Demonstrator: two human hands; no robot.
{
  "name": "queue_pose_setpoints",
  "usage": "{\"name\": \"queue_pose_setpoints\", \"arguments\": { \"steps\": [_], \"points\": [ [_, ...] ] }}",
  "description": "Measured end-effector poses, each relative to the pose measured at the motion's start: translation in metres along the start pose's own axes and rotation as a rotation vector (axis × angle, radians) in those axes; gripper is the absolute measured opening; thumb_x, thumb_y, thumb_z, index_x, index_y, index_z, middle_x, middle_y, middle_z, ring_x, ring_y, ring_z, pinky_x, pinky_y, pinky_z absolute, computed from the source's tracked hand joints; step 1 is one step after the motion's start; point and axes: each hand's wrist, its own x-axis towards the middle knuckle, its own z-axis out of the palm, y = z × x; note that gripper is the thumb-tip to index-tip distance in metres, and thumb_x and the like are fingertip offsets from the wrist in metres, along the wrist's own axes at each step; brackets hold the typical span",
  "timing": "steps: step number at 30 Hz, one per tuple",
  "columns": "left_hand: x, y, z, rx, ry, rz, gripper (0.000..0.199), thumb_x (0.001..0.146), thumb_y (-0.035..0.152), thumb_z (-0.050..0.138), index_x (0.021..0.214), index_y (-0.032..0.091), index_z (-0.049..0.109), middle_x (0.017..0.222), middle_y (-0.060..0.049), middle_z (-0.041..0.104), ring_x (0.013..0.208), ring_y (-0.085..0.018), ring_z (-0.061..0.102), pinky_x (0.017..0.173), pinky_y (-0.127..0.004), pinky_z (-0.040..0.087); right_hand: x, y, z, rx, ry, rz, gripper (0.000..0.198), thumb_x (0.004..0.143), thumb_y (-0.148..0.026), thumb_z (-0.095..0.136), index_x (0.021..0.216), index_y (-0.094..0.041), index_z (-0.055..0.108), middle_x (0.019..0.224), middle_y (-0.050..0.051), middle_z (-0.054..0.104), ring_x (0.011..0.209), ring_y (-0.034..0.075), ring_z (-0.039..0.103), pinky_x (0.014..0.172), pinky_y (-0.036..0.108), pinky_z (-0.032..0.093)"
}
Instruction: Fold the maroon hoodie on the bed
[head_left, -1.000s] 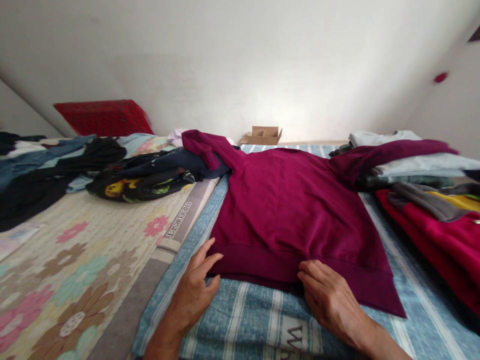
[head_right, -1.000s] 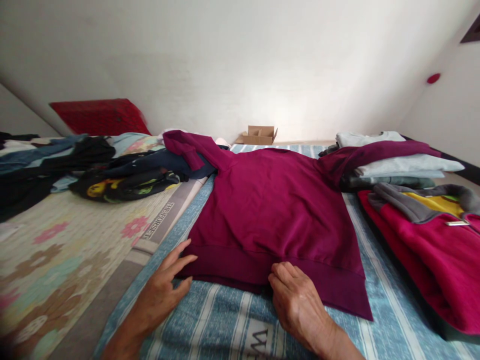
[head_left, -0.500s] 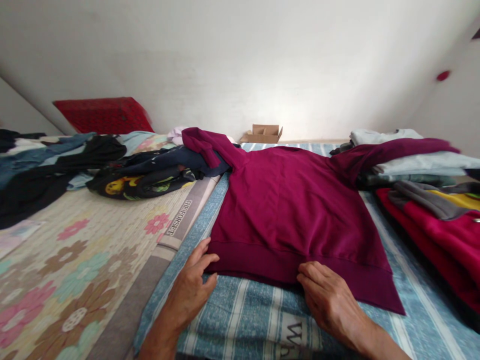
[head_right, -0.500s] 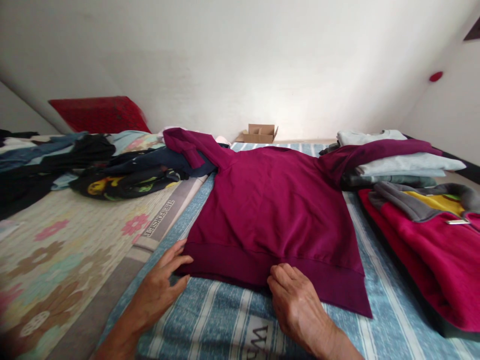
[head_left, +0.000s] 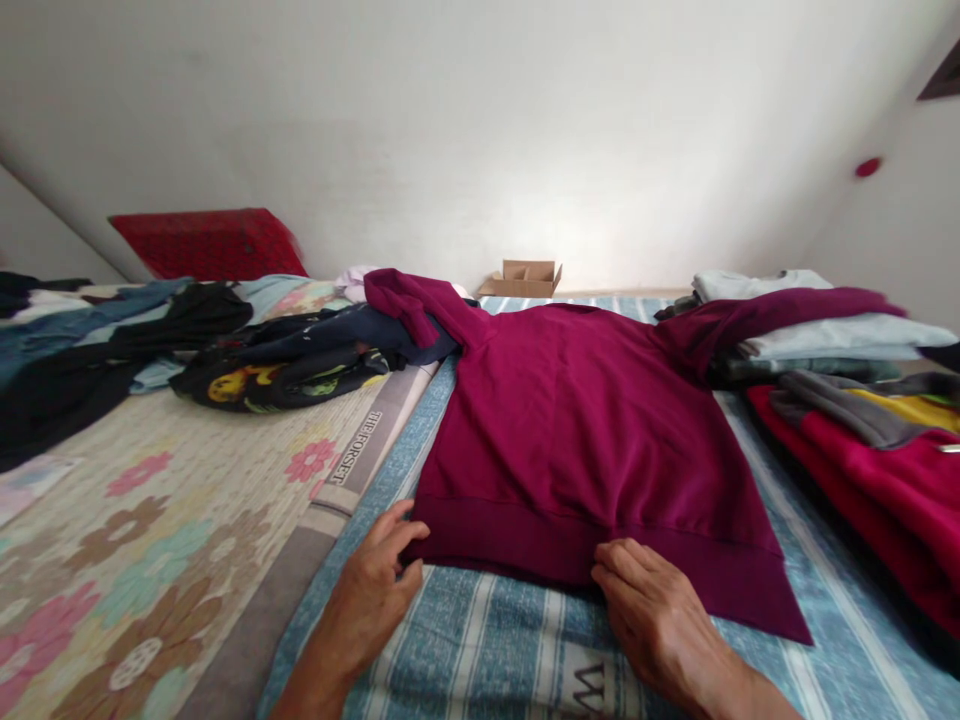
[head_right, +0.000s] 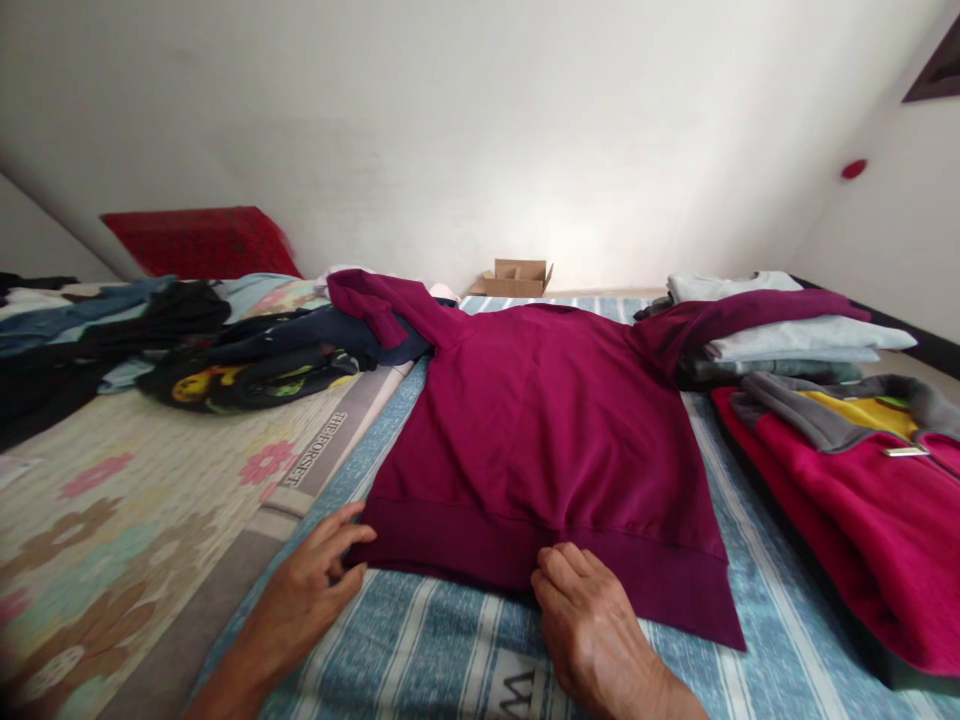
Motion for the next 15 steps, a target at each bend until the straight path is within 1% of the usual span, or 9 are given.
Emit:
{"name": "queue_pose_setpoints", "arguments": {
  "steps": [4, 7, 12, 15],
  "points": [
    [0.002, -0.003, 0.001, 0.034, 0.046, 0.017, 0.024, 0.072, 0.022, 0.044, 0.081, 0.021, 0.066, 0.115, -0.008, 0.062, 0.096, -0.021, 0.063, 0.08, -0.03, 0.054, -0.003, 0.002, 0.003, -0.051, 0.031, -0.013, 0.031, 0.081, -0.002, 0.036, 0.098, -0.016, 0.058, 0.099, 0.008, 0.062, 0.094, 0.021, 0.055, 0.083, 0.035, 0.049],
    [0.003, -0.003, -0.001, 0.026, 0.067, 0.024, 0.023, 0.074, 0.024, 0.043, 0.077, 0.02, 0.065, 0.11, -0.01, 0.065, 0.095, -0.021, 0.064, 0.083, -0.03, 0.052, -0.005, 0.004, 0.005, -0.084, 0.035, -0.018, 0.032, 0.082, -0.004, 0.037, 0.103, -0.016, 0.057, 0.102, 0.008, 0.062, 0.097, 0.021, 0.056, 0.085, 0.035, 0.048],
    [0.001, -0.002, -0.01, 0.003, 0.028, 0.01, 0.021, 0.072, 0.023, 0.042, 0.07, 0.021, 0.062, 0.11, -0.008, 0.065, 0.094, -0.018, 0.064, 0.08, -0.025, 0.051, -0.007, 0.006, 0.005, -0.085, 0.023, -0.028, 0.033, 0.081, -0.004, 0.039, 0.105, -0.016, 0.057, 0.103, 0.008, 0.063, 0.096, 0.021, 0.056, 0.085, 0.035, 0.048],
    [0.001, -0.002, -0.013, 0.018, 0.008, -0.012, 0.019, 0.07, 0.023, 0.042, 0.067, 0.022, 0.061, 0.11, -0.006, 0.065, 0.095, -0.018, 0.064, 0.082, -0.025, 0.05, -0.006, 0.006, 0.005, -0.053, 0.007, -0.016, 0.033, 0.08, -0.003, 0.039, 0.103, -0.017, 0.058, 0.102, 0.008, 0.062, 0.096, 0.02, 0.056, 0.086, 0.035, 0.048]
  ]
}}
